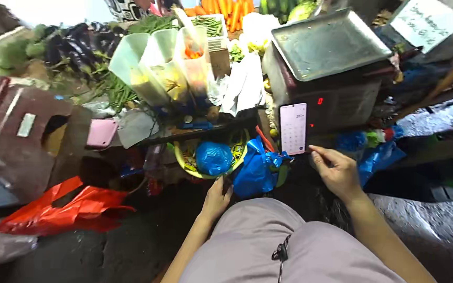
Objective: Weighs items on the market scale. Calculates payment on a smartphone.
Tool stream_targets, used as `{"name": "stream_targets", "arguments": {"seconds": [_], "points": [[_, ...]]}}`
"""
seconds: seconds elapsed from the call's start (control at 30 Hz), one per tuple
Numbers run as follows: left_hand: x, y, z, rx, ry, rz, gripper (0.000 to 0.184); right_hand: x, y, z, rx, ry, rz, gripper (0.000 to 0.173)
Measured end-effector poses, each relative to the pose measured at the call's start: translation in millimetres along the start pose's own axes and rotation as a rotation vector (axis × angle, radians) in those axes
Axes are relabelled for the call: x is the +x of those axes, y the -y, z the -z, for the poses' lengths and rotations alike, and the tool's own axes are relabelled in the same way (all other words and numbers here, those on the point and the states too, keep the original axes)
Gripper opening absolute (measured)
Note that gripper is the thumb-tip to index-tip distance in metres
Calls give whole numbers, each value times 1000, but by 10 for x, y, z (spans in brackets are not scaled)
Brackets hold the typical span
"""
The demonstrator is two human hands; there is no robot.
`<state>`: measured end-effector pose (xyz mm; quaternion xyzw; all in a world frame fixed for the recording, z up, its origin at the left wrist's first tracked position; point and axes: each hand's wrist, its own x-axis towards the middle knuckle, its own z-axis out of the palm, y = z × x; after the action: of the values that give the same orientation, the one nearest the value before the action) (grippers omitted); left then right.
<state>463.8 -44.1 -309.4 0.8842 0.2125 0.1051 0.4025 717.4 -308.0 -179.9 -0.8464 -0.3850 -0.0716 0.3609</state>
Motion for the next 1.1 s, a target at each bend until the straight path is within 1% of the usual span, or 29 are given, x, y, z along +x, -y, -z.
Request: {"name": "stream_targets", "arguments": {"seconds": [0.1,0.2,0.27,0.33,0.37,0.43,0.47,0.5,0.53,0.57,0.6,0.63,0.7,0.77,0.8,0.87,0.9,0.93,1.03,1.1], "points": [[22,9,-71,-36,-54,-146,38,-153,5,-218,-43,-49,26,30],[71,-57,-78,-77,-70,-198,31,-192,1,-340,-88,-148,76,29],[152,-182,-48,-87,-69,-216,32,-168,0,-359,-88,-191,101,28],[258,-355,-21,-106,-32,-254,39,-132,10,-349,-39,-181,101,30],[328,-451,-11,-123,6,-273,45,-111,25,-337,-4,-138,90,34],[472,-636,-19,-131,82,-279,65,-66,86,-330,46,4,61,48],[539,-704,-47,-115,90,-290,73,-47,124,-356,52,70,60,53],[600,-751,-87,-90,76,-317,78,-32,154,-404,43,110,71,51],[650,-781,-128,-57,55,-346,79,-25,175,-459,22,124,94,42],[687,-799,-162,-25,43,-364,76,-28,190,-510,3,112,126,30],[716,-806,-187,-5,32,-375,70,-34,207,-543,0,89,152,22],[735,-802,-204,4,22,-378,65,-44,232,-545,8,79,165,19],[749,-778,-211,-2,14,-364,58,-81,271,-502,38,104,159,20],[743,-749,-203,-22,18,-345,57,-124,283,-470,73,132,124,24],[733,-738,-205,-31,20,-339,57,-138,296,-472,80,139,103,31],[715,-730,-228,-52,13,-348,58,-124,359,-529,47,134,71,53],[706,-736,-244,-65,1,-370,58,-103,394,-585,17,113,77,57],[697,-750,-260,-78,-12,-394,57,-81,423,-647,-10,96,92,55],[701,-806,-256,-108,-50,-434,51,-40,463,-792,-35,41,154,32],[726,-826,-239,-117,-43,-447,51,-23,460,-805,-14,-9,189,25]]}}
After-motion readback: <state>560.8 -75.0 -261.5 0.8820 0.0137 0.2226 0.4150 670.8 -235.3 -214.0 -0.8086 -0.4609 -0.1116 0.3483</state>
